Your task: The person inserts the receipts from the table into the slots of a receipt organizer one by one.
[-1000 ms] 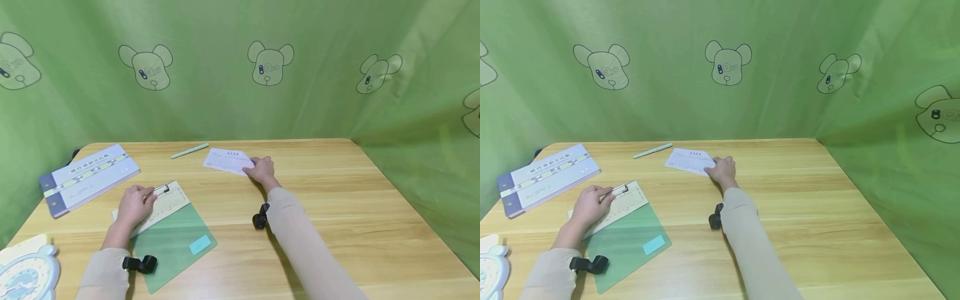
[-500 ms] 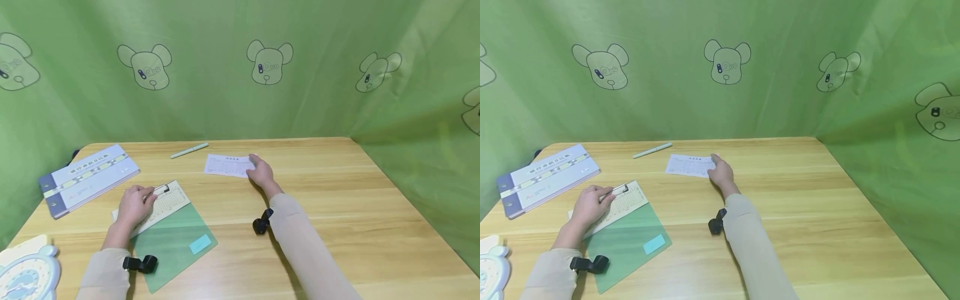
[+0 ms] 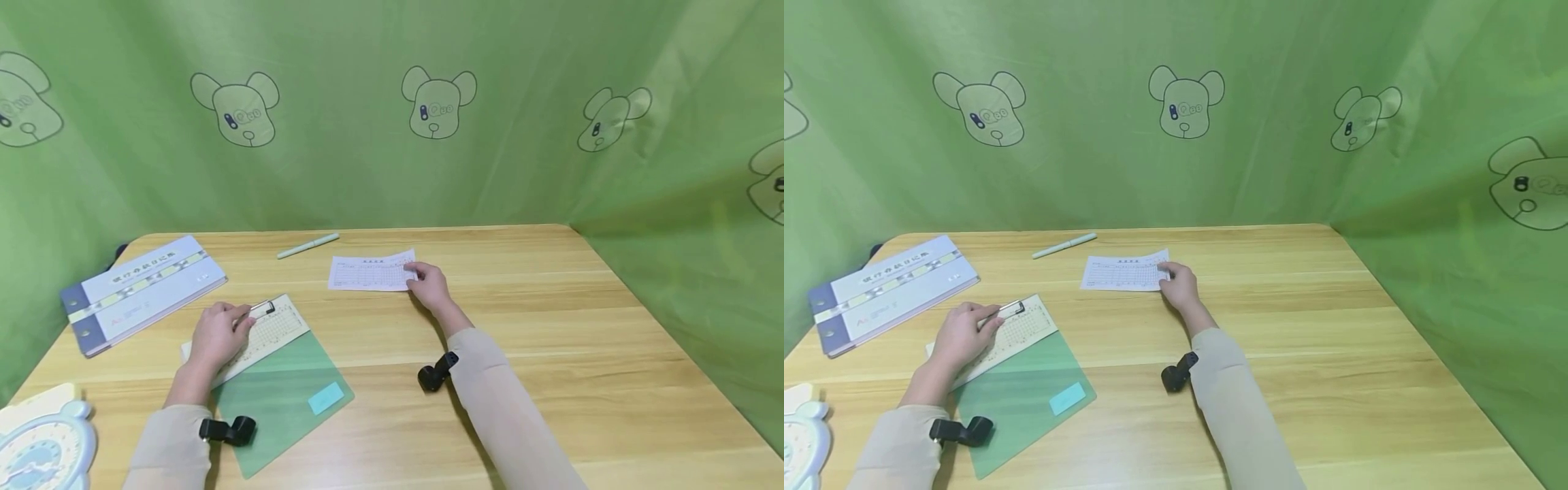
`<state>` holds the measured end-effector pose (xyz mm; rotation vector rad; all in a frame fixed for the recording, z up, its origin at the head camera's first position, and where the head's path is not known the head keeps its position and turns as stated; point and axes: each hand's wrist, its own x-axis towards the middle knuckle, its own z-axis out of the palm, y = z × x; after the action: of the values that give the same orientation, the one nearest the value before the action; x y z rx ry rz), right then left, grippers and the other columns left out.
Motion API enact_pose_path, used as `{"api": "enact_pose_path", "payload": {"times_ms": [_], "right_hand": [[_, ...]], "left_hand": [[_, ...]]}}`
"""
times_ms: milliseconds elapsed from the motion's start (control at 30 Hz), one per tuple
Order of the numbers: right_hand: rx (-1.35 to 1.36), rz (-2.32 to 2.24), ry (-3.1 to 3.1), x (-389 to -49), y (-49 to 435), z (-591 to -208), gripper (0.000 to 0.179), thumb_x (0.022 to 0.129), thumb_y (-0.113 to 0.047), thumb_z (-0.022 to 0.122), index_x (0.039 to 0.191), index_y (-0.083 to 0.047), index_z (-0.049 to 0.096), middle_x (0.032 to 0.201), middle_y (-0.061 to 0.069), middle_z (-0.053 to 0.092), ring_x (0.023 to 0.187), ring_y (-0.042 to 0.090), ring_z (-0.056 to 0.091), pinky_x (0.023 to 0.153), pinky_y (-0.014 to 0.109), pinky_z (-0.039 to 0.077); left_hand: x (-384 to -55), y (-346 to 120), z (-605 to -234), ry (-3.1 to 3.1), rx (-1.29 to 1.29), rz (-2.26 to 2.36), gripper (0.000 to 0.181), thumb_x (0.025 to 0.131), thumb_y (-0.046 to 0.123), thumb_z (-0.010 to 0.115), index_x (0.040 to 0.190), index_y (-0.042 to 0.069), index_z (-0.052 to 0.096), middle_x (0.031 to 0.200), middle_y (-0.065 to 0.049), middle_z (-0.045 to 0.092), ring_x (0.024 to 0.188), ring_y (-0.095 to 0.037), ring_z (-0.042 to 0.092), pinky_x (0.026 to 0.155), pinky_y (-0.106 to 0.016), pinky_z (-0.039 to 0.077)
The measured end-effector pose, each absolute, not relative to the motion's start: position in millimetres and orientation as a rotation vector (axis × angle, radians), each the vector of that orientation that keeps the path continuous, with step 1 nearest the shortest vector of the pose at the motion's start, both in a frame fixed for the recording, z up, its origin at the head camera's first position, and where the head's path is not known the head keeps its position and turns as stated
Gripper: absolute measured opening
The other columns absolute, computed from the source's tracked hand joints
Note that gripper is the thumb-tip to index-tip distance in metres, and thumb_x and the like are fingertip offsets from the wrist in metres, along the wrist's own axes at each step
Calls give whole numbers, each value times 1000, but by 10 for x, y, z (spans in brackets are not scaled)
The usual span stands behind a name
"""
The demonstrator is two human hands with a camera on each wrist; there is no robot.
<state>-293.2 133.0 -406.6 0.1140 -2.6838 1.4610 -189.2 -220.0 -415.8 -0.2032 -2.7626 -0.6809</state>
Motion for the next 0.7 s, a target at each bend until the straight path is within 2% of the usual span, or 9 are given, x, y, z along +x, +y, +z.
{"api": "enact_pose_path", "payload": {"times_ms": [100, 267, 333, 700], "right_hand": [[56, 1545, -2651, -2908, 1326, -4062, 34, 77, 6, 52, 109, 0, 57, 119, 18, 47, 105, 25, 44, 86, 35, 39], [2, 1831, -2499, -2845, 1293, -4019, 35, 77, 12, 49, 109, 3, 56, 113, 20, 48, 71, 19, 52, 61, 29, 49], [1, 1944, -2423, -2810, 1271, -3993, 35, 76, 14, 49, 109, 4, 56, 108, 21, 50, 63, 18, 54, 58, 27, 49], [116, 2329, -2275, -2620, 1093, -3916, 31, 79, 13, 49, 109, 7, 54, 92, 21, 58, 56, 16, 58, 50, 18, 46]], "left_hand": [[-1890, -2199, -4152, -2769, -200, -680, 33, 83, 16, 55, 108, -5, 56, 92, -25, 50, 86, -38, 44, 74, -49, 34], [-1880, -2197, -4147, -2782, -187, -690, 33, 83, 16, 55, 108, -5, 56, 93, -25, 50, 87, -38, 44, 75, -49, 34], [-1876, -2197, -4148, -2784, -183, -695, 33, 83, 16, 55, 108, -5, 56, 93, -24, 50, 86, -37, 43, 75, -48, 34], [-1884, -2193, -4145, -2765, -195, -690, 32, 83, 15, 55, 107, -5, 57, 92, -24, 50, 85, -37, 44, 74, -48, 34]]}}
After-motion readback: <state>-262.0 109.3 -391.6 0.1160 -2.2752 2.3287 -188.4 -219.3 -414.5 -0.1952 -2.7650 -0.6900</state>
